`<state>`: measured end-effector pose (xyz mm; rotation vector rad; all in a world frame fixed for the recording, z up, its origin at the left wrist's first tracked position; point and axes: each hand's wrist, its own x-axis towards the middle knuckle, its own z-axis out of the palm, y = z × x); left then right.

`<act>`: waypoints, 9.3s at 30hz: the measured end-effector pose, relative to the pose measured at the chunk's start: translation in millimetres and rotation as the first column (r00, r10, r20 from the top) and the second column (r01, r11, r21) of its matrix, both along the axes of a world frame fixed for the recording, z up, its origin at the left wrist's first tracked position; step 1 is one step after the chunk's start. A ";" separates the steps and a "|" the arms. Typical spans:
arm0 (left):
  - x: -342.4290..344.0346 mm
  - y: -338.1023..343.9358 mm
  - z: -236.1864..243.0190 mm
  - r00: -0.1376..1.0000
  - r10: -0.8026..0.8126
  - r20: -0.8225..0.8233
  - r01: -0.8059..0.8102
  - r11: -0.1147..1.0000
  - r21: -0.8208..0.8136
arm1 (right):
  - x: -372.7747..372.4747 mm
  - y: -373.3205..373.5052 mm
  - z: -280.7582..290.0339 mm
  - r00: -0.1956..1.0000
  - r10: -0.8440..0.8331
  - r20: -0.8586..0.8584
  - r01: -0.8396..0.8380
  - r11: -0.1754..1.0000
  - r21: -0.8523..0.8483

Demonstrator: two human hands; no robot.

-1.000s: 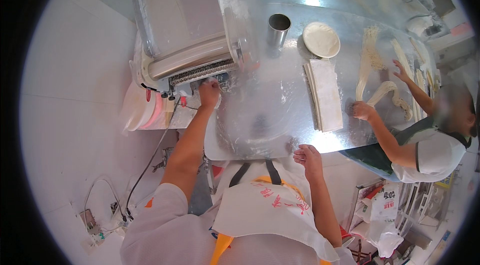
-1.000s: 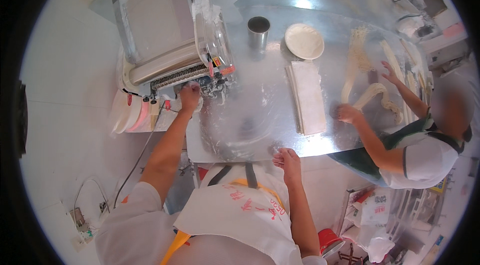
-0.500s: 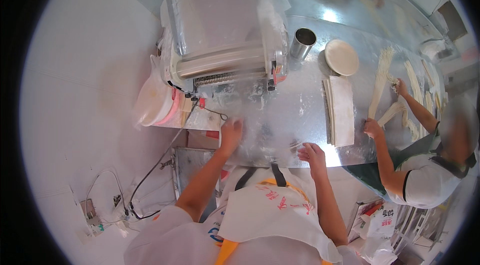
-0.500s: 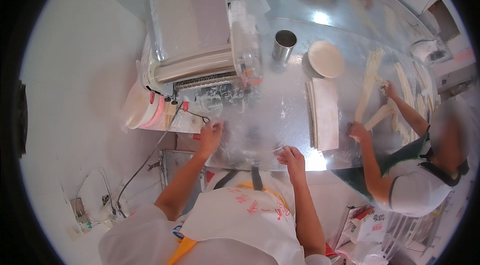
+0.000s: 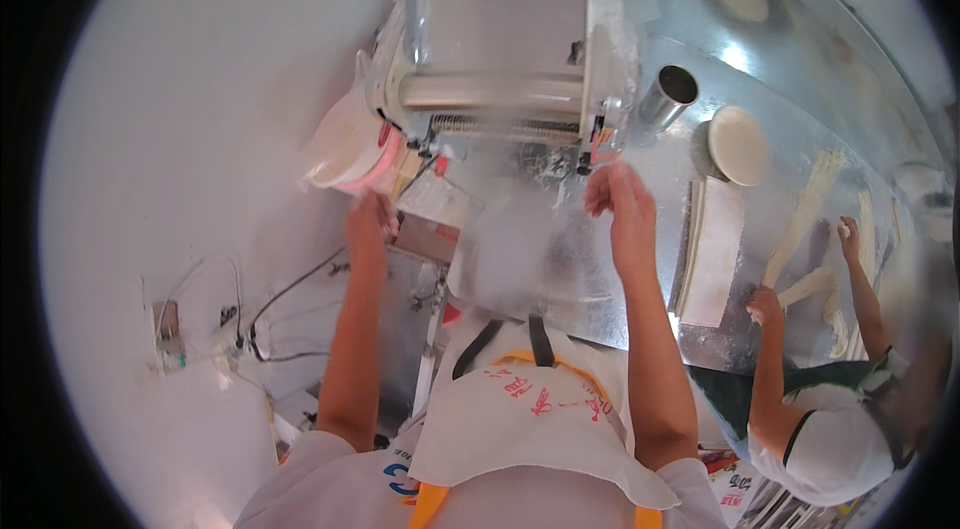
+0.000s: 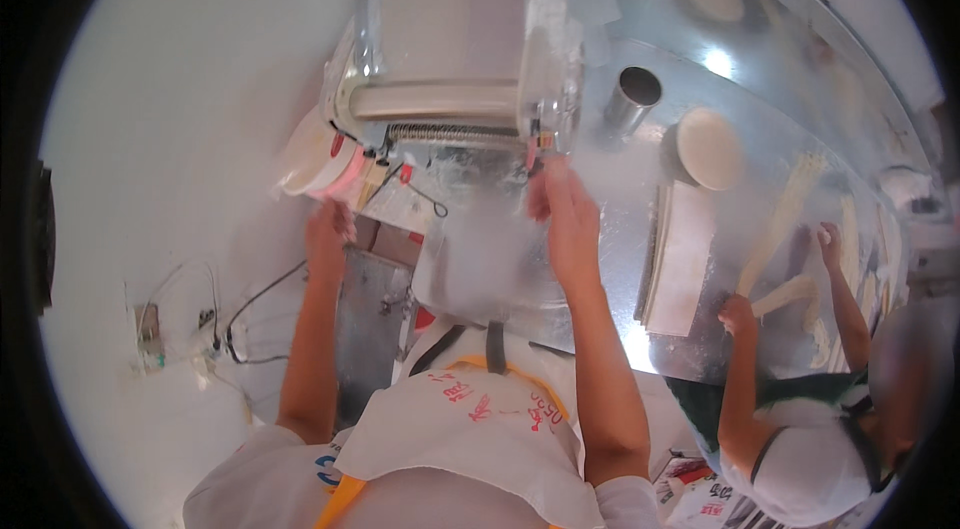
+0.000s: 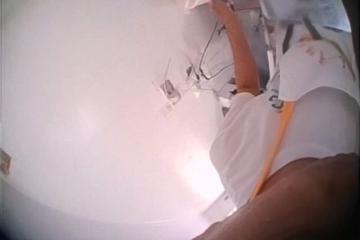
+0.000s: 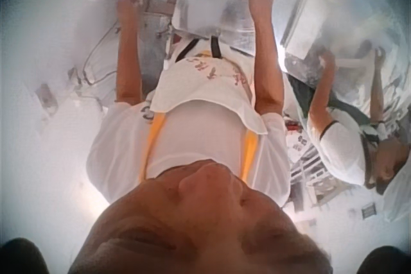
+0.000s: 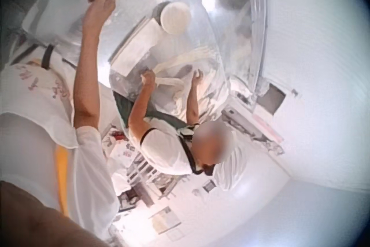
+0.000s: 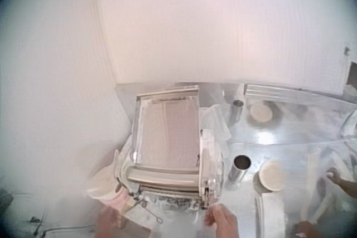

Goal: The person operates a noodle machine to cut sheets of dough into noodles. They feed flat dough pieces through the machine rollers, catch the resulting noodles as they emerge, and place the finished noodles onto the metal table, often dusting the area with flour.

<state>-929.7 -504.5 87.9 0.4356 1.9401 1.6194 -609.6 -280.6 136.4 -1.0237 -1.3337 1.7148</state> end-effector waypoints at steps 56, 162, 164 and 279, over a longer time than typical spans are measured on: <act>-37.9 77.9 53.5 0.954 -0.291 0.071 0.287 0.956 0.059 | -47.4 7.0 -10.2 0.996 -0.064 0.069 0.044 0.963 0.266; 333.8 65.5 -97.1 0.508 -0.823 0.253 0.813 0.362 -0.457 | 286.0 -36.5 -181.0 0.275 -0.452 0.849 0.107 0.892 0.440; 358.4 84.2 -85.5 0.541 -0.804 0.245 0.812 0.424 -0.401 | 278.7 -32.9 -166.4 0.279 -0.392 0.877 0.106 0.920 0.377; 33.4 389.5 188.5 0.245 -0.508 -0.826 -0.242 0.793 -0.559 | -55.6 203.4 -158.4 0.978 -0.110 -0.177 0.044 0.939 -0.342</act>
